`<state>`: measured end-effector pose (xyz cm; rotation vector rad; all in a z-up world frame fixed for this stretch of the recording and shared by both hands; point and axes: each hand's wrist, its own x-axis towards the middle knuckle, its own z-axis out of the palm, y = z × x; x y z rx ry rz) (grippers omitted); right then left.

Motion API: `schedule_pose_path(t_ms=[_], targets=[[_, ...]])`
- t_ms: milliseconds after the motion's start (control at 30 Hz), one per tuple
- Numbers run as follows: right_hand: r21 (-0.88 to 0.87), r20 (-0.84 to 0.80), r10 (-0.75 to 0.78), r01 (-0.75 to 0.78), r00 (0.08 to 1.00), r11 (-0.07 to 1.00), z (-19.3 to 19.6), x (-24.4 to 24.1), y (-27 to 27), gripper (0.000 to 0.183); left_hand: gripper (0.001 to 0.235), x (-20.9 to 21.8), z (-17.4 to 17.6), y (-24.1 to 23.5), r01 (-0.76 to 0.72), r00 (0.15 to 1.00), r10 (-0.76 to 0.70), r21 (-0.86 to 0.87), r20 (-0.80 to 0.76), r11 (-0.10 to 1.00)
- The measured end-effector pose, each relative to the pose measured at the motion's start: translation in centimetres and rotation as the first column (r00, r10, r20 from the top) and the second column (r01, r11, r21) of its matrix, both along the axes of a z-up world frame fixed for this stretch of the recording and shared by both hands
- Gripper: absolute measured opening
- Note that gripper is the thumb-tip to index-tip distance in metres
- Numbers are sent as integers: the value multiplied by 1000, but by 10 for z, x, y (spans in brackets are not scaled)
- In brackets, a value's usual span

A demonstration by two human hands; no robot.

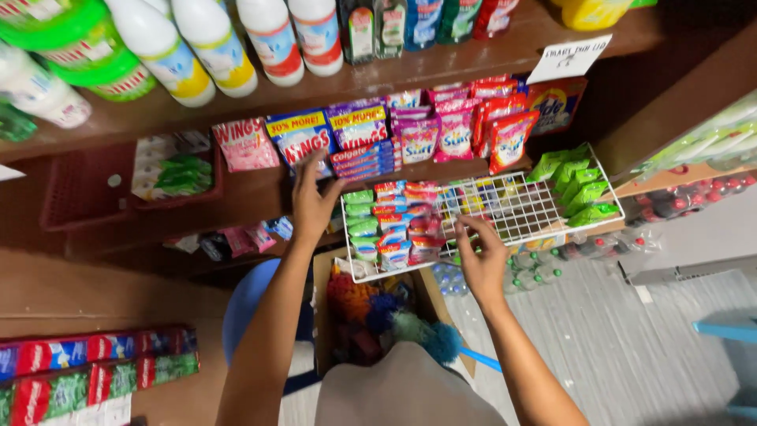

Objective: Organizing and restocking laundry detergent packets and soap bars on a store shelf while using a duster to clean the area.

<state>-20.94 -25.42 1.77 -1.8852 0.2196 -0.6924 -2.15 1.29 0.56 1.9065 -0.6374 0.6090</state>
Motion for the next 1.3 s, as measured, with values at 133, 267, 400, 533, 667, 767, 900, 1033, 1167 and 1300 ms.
schedule_pose_path(t_ms=[133, 267, 400, 533, 667, 767, 900, 1033, 1167, 1300], targets=[[115, -108, 38, -26, 993, 993, -105, -66, -7, 16, 61, -61, -10, 7, -186, 952, 178, -10, -247, 982], [19, -414, 287, -307, 864, 951, -180, -106, 6, 22, 36, -149, -67, 9, -310, 929, 274, -115, -250, 944], [-197, -519, 364, -523, 773, 829, -239, -124, 33, 41, 20, -232, -102, 2, -381, 867, 312, -113, -388, 918], [-249, -712, 271, -593, 648, 766, -265, -116, 60, 63, 24, -275, -149, 4, -395, 761, 354, 45, -543, 918], [-374, -878, 5, -693, 479, 617, -333, -120, 63, 79, 30, -290, -155, 13, -251, 698, 202, 29, -687, 967], [-419, -886, -101, -690, 453, 590, -373, -121, 50, 77, 24, -278, -171, 29, -136, 757, 102, -3, -645, 991], [-334, -913, -123, -539, 389, 773, -224, -118, 56, 87, 19, -255, -192, 63, -10, 795, 114, 175, -596, 985], [-251, -873, -90, -284, 479, 925, -202, -182, 21, 72, 20, -233, -238, 93, 68, 669, 6, 69, -743, 995], [-56, -538, 73, -122, 840, 991, -197, -253, 20, 27, 25, -222, -263, 92, 151, 609, -253, -203, -752, 968], [360, -570, 53, 191, 820, 913, -189, -291, 50, 25, 34, -212, -321, 69, 231, 692, -87, 105, -717, 967]])
